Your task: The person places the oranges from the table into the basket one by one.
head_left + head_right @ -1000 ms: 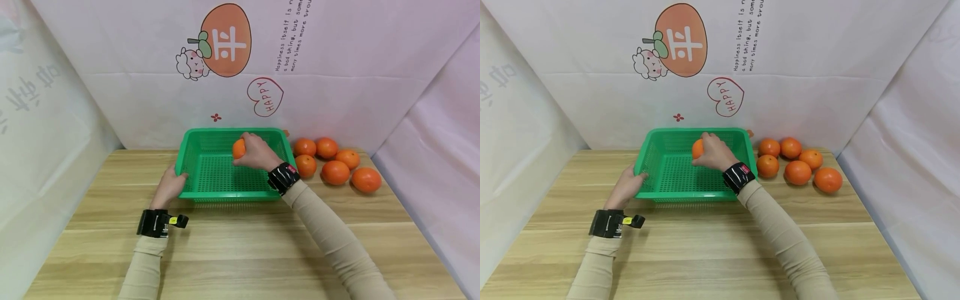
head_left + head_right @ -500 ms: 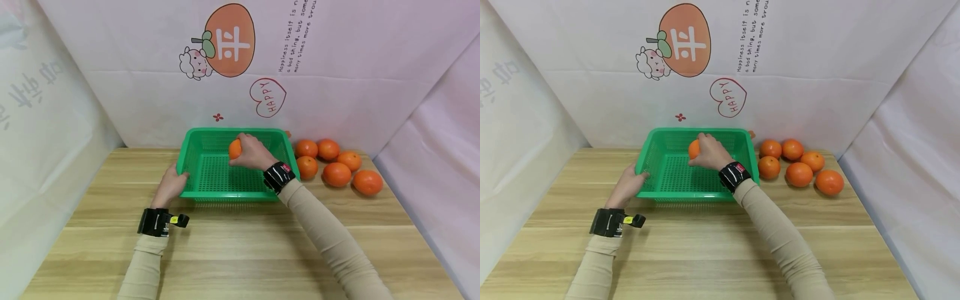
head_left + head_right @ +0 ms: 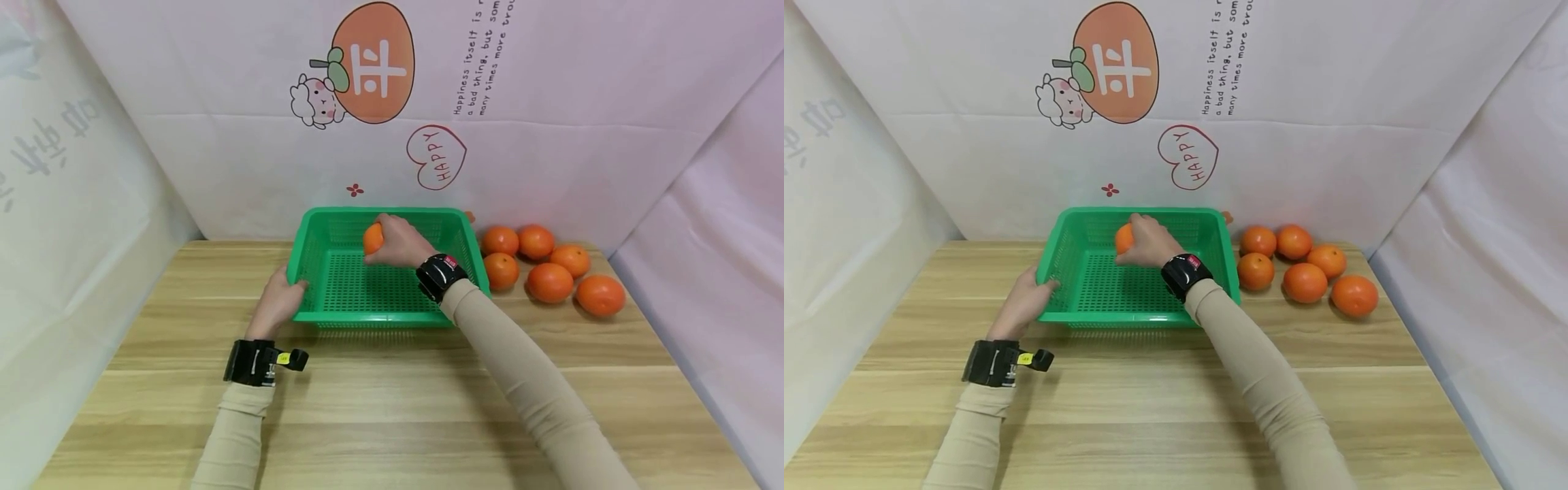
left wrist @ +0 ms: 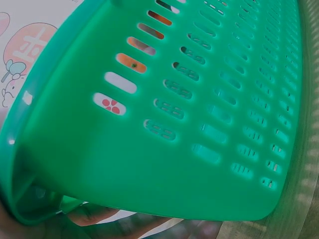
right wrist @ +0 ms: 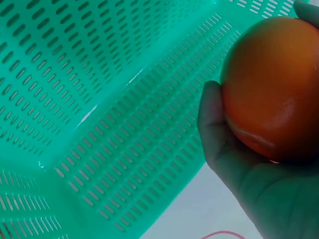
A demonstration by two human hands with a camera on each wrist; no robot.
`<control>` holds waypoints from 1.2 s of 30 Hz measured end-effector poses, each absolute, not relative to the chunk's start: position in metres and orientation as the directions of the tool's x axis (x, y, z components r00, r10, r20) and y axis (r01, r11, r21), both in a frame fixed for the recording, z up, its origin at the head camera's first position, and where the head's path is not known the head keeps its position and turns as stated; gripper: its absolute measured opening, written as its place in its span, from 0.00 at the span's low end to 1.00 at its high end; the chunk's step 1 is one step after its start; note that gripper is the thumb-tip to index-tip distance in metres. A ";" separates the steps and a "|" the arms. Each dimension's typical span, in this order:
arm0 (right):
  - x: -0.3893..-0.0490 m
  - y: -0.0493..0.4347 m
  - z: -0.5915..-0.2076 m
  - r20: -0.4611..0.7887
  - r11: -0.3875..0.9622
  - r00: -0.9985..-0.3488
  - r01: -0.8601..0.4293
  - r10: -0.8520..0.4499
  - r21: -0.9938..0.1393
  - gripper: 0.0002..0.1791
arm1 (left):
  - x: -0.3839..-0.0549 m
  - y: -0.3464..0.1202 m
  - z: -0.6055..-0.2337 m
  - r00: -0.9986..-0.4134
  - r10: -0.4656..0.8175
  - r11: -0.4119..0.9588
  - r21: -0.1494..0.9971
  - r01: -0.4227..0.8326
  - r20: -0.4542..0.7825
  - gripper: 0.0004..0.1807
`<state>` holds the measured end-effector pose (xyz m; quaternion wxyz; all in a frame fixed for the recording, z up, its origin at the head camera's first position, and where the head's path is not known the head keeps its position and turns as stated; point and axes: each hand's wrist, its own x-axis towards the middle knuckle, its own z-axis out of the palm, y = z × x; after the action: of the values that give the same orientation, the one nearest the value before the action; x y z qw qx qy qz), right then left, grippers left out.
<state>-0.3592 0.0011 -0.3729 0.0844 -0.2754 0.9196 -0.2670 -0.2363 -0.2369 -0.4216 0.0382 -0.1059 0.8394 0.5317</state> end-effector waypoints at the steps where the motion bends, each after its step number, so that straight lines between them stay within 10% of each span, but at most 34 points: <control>1: -0.360 0.000 -0.374 -0.009 0.705 -0.833 -0.463 -0.554 -0.537 0.39 | -0.236 -0.237 -0.422 -0.975 -0.137 0.413 0.884 -0.218 -0.176 0.29; 36: -0.386 -0.054 -0.411 -0.091 0.743 -0.817 -0.464 -0.569 -0.481 0.44 | -0.240 -0.237 -0.424 -0.972 -0.140 0.394 0.890 -0.228 -0.187 0.30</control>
<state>-0.3864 -0.0542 -0.4108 0.1168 -0.2790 0.9263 -0.2247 -0.2397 -0.2368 -0.4237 0.0409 -0.1102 0.8339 0.5393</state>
